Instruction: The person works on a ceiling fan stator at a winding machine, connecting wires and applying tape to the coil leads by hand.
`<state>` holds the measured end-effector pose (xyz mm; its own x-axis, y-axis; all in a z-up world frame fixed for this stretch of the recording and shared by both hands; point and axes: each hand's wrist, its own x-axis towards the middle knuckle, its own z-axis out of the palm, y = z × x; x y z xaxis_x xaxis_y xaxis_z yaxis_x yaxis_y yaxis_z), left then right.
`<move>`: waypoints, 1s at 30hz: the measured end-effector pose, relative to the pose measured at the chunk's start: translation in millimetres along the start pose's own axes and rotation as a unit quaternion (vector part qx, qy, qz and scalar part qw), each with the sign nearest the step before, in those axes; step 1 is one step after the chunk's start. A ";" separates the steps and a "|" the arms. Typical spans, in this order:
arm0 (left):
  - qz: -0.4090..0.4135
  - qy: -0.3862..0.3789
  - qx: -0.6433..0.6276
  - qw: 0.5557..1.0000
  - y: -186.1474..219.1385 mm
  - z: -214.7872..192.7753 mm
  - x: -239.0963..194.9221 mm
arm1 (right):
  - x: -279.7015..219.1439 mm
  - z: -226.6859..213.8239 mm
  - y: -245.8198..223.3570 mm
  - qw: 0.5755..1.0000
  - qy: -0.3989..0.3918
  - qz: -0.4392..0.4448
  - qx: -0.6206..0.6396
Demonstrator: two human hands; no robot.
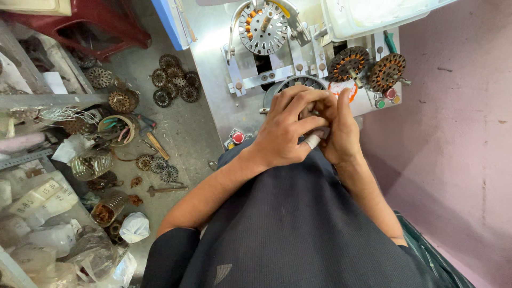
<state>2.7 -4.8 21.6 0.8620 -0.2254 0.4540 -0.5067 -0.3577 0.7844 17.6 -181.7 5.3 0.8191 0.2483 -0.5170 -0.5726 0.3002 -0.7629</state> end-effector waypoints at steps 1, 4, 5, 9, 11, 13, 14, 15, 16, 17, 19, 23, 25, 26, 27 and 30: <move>0.004 -0.002 0.002 1.000 1.4 -0.5 1.0 | -1.1 0.8 0.6 1.000 0.006 0.009 0.008; -0.035 0.008 -0.034 0.999 3.7 0.3 3.6 | -3.3 -1.2 1.9 1.000 0.004 0.025 0.015; -0.039 0.025 -0.046 0.998 4.4 -0.3 3.3 | -3.9 -2.7 2.3 1.000 -0.001 0.028 0.014; -0.065 0.078 -0.093 0.990 5.9 -6.9 4.0 | -9.3 -10.6 1.9 0.998 -0.004 -0.066 -0.001; -0.078 0.090 -0.111 0.987 5.2 -13.3 3.7 | -11.8 -14.1 -0.9 0.980 -0.084 -0.178 -0.011; -0.087 0.093 -0.131 0.983 4.8 -17.2 2.6 | -17.7 -17.2 -4.1 0.980 -0.045 -0.166 -0.099; -0.083 0.094 -0.136 0.983 4.4 -17.1 2.1 | -20.5 -18.6 -5.5 0.977 -0.025 -0.159 -0.143; -0.078 0.096 -0.141 0.982 3.9 -16.6 1.6 | -22.8 -19.1 -6.4 0.971 -0.023 -0.171 -0.165; -0.073 0.097 -0.145 0.982 2.7 -16.2 1.8 | -23.8 -18.6 -7.1 0.965 -0.022 -0.184 -0.186; -0.063 0.092 -0.138 0.984 1.1 -16.0 2.0 | -24.7 -17.4 -7.8 0.958 -0.021 -0.198 -0.208; -0.043 0.085 -0.121 0.988 -2.2 -15.9 1.4 | -26.8 -14.2 -8.6 0.929 -0.015 -0.253 -0.270; -0.067 0.041 -0.159 0.984 -8.4 -15.0 -2.0 | -28.7 -9.1 -9.4 0.888 -0.013 -0.306 -0.344; -0.115 0.000 -0.210 0.971 -9.4 -15.1 -5.8 | -29.0 -7.7 -10.5 0.871 0.008 -0.315 -0.377; -0.113 0.005 -0.207 0.972 -9.6 -13.5 -6.6 | -29.0 -7.0 -11.5 0.862 0.020 -0.319 -0.394; -0.111 0.011 -0.203 0.973 -9.5 -11.3 -7.0 | -28.7 -6.7 -13.8 0.853 0.003 -0.333 -0.402; -0.093 0.027 -0.202 0.975 -8.7 -8.1 -10.2 | -26.5 -4.0 -21.6 0.832 -0.040 -0.356 -0.424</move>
<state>-1.6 7.9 13.6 0.9433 -0.1396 0.3011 -0.3041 -0.0004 0.9526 8.4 -198.4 34.0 0.9164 0.3555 0.1837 0.3132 -0.3515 -0.8823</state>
